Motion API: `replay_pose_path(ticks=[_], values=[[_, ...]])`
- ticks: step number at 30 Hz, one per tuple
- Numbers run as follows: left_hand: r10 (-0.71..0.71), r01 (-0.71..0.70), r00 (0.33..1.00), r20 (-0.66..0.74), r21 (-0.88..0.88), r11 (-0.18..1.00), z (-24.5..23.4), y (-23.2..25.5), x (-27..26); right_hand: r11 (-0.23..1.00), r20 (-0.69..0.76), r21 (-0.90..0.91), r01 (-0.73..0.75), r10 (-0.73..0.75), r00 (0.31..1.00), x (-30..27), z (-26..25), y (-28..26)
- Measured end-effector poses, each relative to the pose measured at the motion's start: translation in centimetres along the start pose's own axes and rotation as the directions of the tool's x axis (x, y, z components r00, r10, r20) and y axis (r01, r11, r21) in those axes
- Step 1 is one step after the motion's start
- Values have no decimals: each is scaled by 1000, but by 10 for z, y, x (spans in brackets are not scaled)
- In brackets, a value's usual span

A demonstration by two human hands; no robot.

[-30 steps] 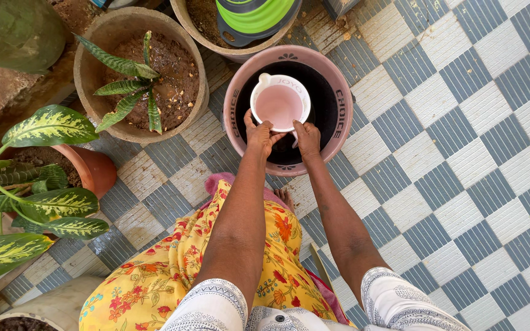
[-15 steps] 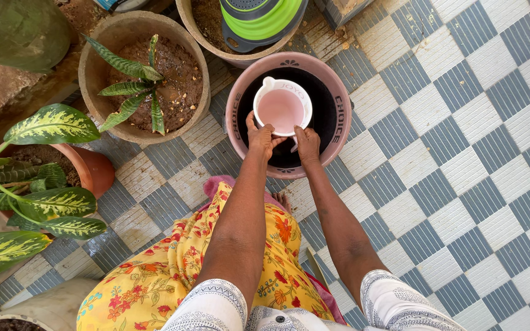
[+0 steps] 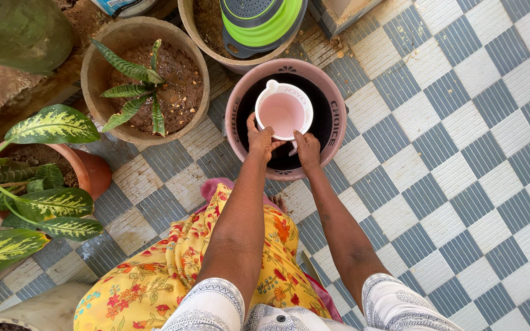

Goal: The person waters several potted plants on a balcony by hand using a small pink pitcher, dipping it into a large bucket to refill it multiple times.

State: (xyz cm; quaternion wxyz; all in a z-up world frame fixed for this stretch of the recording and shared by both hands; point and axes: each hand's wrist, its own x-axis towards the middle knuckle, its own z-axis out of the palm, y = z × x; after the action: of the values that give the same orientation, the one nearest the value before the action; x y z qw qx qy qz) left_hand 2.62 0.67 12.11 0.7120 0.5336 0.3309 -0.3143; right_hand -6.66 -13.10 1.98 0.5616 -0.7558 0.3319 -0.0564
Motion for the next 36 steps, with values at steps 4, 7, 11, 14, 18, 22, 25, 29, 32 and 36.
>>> replay_pose_path(ticks=[4, 7, 11, 14, 18, 22, 25, 29, 32, 36], values=[[24, -23, 1000, 15, -51, 998, 3, 5, -4, 998, -21, 58, 25, -24, 1000, 3, -8, -14], [39, -38, 999, 23, -54, 998, 4, 8, -7, 986, -66, 163, 40, -30, 997, 22, -13, -22], [71, -67, 997, 40, -78, 995, 5, 11, -9, 937, 33, 335, -97, 92, 995, 40, -22, -36], [77, -72, 996, 43, -105, 992, 4, 14, -11, 928, 94, 344, -145, 120, 988, 41, -30, -51], [79, -77, 996, 27, -92, 993, 3, 14, -13, 917, 149, 350, -191, 146, 978, 36, -37, -67], [95, -94, 996, 4, -38, 995, 2, 10, -10, 898, 151, 401, -182, 131, 980, 34, -38, -67], [155, -155, 987, -31, 14, 988, 1, 3, -4, 885, 140, 430, -178, 130, 982, 32, -39, -63], [314, -298, 947, -71, 170, 939, -1, 1, -5, 889, 115, 424, -175, 139, 984, 31, -41, -60], [331, -321, 943, -41, 154, 935, 0, 6, -13, 886, 114, 431, -173, 137, 984, 29, -43, -60], [333, -331, 943, -8, 92, 939, 3, 11, -20, 919, 85, 373, -129, 104, 991, 27, -45, -63]])
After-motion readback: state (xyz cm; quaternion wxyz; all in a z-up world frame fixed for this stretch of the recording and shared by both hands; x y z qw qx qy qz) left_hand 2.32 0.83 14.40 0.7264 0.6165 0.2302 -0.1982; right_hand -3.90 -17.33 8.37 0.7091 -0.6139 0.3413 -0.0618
